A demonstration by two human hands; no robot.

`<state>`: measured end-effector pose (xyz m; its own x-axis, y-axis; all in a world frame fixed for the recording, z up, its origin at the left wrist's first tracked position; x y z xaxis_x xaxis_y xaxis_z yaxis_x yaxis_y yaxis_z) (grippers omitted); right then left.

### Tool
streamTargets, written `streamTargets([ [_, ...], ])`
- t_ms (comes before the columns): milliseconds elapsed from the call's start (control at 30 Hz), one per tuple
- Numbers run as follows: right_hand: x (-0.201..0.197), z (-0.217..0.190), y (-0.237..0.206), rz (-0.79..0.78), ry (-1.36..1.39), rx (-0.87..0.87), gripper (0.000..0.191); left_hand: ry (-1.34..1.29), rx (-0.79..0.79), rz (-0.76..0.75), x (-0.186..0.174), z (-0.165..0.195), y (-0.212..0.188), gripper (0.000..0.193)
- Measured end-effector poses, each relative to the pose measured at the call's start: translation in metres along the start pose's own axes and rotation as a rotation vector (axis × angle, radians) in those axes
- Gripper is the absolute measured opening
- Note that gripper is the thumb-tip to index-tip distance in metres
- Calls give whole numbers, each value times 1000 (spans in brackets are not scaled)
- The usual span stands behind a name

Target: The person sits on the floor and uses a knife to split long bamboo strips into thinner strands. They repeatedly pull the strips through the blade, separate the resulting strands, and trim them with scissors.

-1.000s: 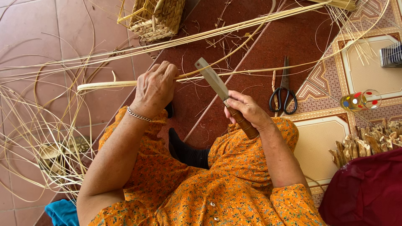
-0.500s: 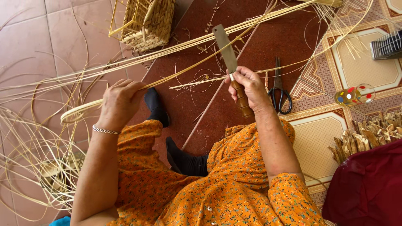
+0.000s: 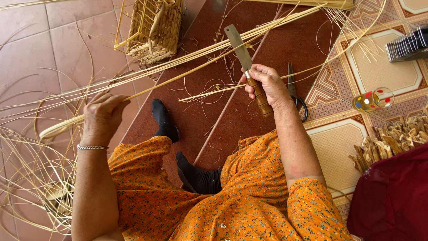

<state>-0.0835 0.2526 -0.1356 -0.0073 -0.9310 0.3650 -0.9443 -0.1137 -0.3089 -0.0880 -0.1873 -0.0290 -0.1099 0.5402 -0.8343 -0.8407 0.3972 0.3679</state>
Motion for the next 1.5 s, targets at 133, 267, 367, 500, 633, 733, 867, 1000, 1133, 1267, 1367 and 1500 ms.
streamTargets([
  [133,-30,-10,-6,92,-15,-18,20,33,-63,42,-20,-34,-17,9],
  [267,-50,-23,-12,78,-49,-27,20,21,-170,40,-26,-62,-33,13],
  [367,-62,-28,-21,81,-71,-5,20,31,-238,34,-31,-74,-40,15],
  [500,-69,-32,-28,79,-165,18,20,-5,-368,17,-30,-83,-43,16],
  [633,-75,-28,-29,75,-194,39,18,-61,-470,-32,-23,-89,-42,20],
  [733,-91,-27,-31,105,-167,49,19,-32,-529,-56,-30,-100,-47,22],
  [867,-146,-48,-55,260,-105,4,25,44,-650,-61,-62,-123,-76,23],
  [1000,-201,-71,-95,464,-107,-115,23,-8,-763,12,-64,-130,-93,21],
  [1133,-181,-67,-96,335,-47,-252,15,3,-525,-16,-33,-97,-47,26],
  [1267,-108,-46,-73,123,-238,-206,17,-526,-617,76,5,-66,-1,15],
  [1367,-40,-43,-64,-25,-385,-193,26,-770,-529,133,20,-31,28,22],
  [1500,41,-32,-72,-115,-165,-96,55,-822,-349,180,39,12,56,19],
])
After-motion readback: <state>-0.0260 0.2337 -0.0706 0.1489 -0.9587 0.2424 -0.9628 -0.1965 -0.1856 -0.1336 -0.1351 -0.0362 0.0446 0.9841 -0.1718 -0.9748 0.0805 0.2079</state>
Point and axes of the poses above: each hand's wrist, its own y-axis towards the middle knuckle, its own x-axis out of the palm, z = x × y, the point moved 8 cm from there along y, towards the middle knuckle, and after that the axes turned 4 degrees about -y, right-handed, at the moved point
